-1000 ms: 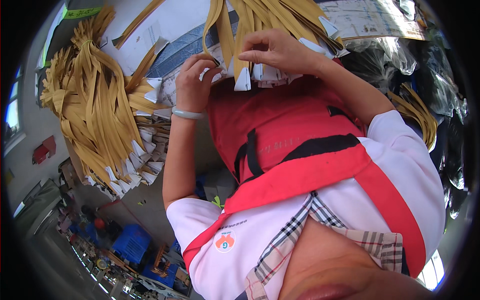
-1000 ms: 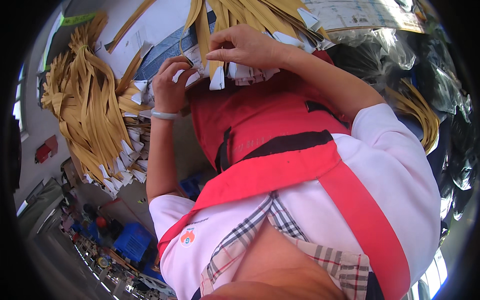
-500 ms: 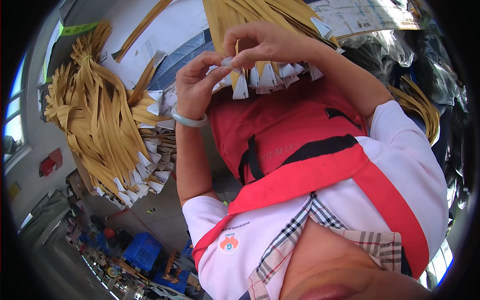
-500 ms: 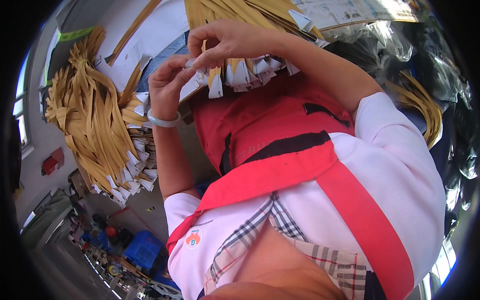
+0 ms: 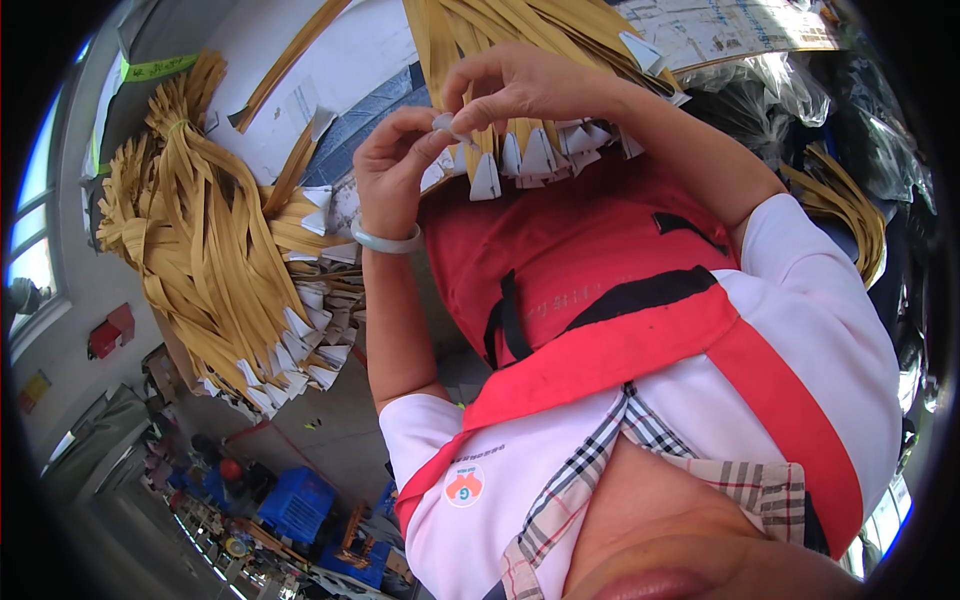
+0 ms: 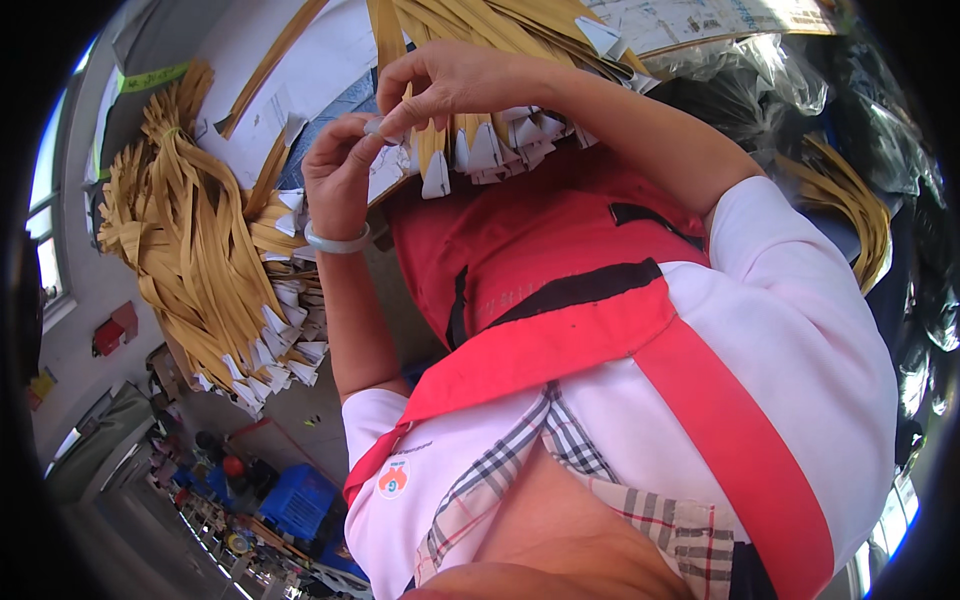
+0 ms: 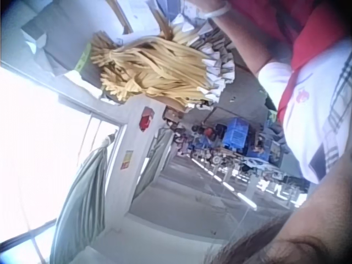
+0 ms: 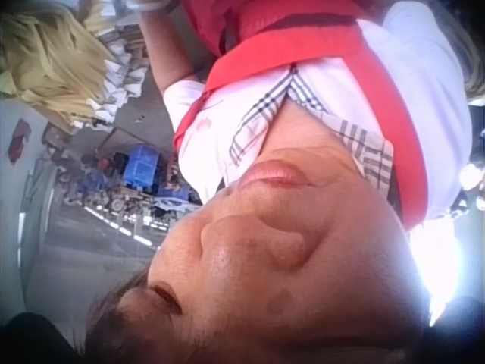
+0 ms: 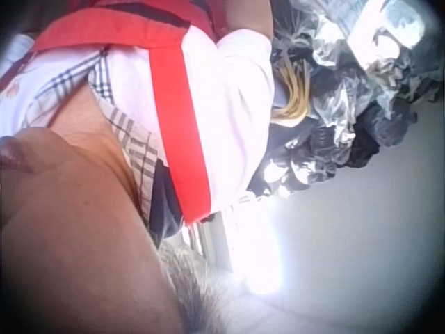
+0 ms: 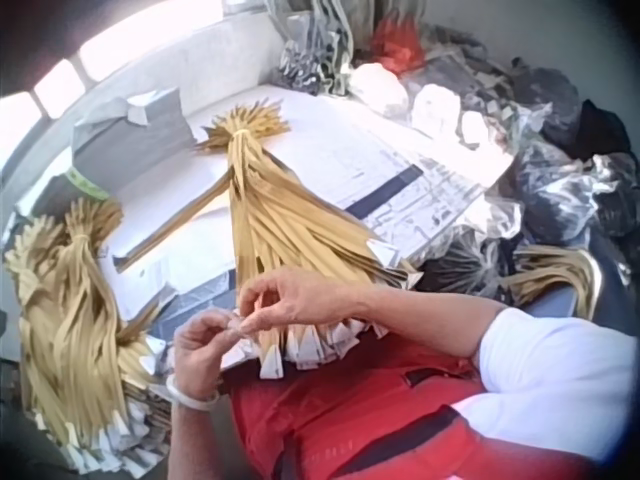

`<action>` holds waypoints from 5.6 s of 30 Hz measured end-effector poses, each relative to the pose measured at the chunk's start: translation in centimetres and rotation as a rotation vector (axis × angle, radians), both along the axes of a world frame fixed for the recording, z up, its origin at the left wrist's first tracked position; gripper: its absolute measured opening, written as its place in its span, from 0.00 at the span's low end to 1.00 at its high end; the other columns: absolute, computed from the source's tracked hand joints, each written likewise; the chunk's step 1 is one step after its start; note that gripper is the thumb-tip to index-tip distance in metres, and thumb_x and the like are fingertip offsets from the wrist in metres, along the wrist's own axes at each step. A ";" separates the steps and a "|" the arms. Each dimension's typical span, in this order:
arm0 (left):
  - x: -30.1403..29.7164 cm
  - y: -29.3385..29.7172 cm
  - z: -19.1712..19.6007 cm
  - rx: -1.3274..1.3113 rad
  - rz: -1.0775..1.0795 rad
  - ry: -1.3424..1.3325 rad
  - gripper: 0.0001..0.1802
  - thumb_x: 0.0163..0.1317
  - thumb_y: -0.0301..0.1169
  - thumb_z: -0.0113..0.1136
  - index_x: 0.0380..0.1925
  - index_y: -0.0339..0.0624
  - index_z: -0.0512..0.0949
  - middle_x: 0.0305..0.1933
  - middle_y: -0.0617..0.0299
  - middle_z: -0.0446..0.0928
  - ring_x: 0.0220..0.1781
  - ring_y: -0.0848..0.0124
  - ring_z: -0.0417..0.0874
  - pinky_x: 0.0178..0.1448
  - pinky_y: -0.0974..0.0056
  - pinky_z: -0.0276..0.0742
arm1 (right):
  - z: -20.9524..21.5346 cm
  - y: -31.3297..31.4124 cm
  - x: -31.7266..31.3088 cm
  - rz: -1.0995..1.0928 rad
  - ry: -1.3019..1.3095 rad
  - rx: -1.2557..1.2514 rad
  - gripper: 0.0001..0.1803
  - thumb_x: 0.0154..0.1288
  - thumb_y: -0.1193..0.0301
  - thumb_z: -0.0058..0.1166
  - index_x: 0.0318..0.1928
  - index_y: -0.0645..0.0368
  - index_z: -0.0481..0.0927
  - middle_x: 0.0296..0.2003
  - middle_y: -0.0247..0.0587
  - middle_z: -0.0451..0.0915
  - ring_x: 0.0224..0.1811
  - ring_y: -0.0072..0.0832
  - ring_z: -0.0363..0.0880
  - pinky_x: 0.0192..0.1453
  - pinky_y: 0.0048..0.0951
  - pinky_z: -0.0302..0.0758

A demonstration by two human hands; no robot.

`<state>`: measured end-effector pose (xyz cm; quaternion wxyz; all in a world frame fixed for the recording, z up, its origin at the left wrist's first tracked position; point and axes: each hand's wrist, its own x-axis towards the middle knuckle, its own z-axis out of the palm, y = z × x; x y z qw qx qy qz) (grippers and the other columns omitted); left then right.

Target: The person attaches paper caps onto the ends of yellow fabric straps by hand, folding each paper piece around the strap tip one at a time.

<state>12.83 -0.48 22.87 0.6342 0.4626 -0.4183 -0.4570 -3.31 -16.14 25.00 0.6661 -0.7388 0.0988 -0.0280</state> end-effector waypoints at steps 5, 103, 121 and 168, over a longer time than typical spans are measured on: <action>0.4 0.2 0.0 -0.056 0.004 0.072 0.04 0.62 0.17 0.61 0.37 0.33 0.79 0.41 0.59 0.81 0.44 0.72 0.82 0.53 0.68 0.77 | -0.9 0.5 0.1 -0.056 -0.105 0.130 0.13 0.68 0.65 0.61 0.47 0.58 0.79 0.35 0.29 0.81 0.37 0.15 0.78 0.40 0.20 0.74; -2.2 0.3 0.1 -0.017 0.111 0.219 0.14 0.56 0.15 0.67 0.37 0.39 0.73 0.38 0.61 0.80 0.40 0.73 0.82 0.47 0.70 0.79 | 0.1 0.8 -1.4 -0.012 0.017 0.282 0.11 0.62 0.67 0.66 0.37 0.59 0.79 0.30 0.31 0.81 0.28 0.16 0.76 0.34 0.18 0.74; -5.7 -0.1 0.9 -0.234 0.555 -0.849 0.06 0.62 0.15 0.59 0.37 0.34 0.80 0.38 0.58 0.79 0.42 0.70 0.82 0.42 0.68 0.79 | -3.0 2.6 0.4 -0.450 -0.281 -0.384 0.04 0.65 0.76 0.58 0.40 0.62 0.78 0.28 0.33 0.77 0.30 0.22 0.76 0.36 0.25 0.73; -1.8 2.9 -2.4 0.072 0.243 -0.874 0.08 0.55 0.19 0.65 0.34 0.35 0.76 0.36 0.53 0.77 0.38 0.58 0.81 0.43 0.61 0.77 | -3.0 2.8 1.2 0.022 -0.168 -0.551 0.07 0.64 0.72 0.59 0.39 0.59 0.75 0.37 0.42 0.74 0.38 0.38 0.76 0.43 0.35 0.72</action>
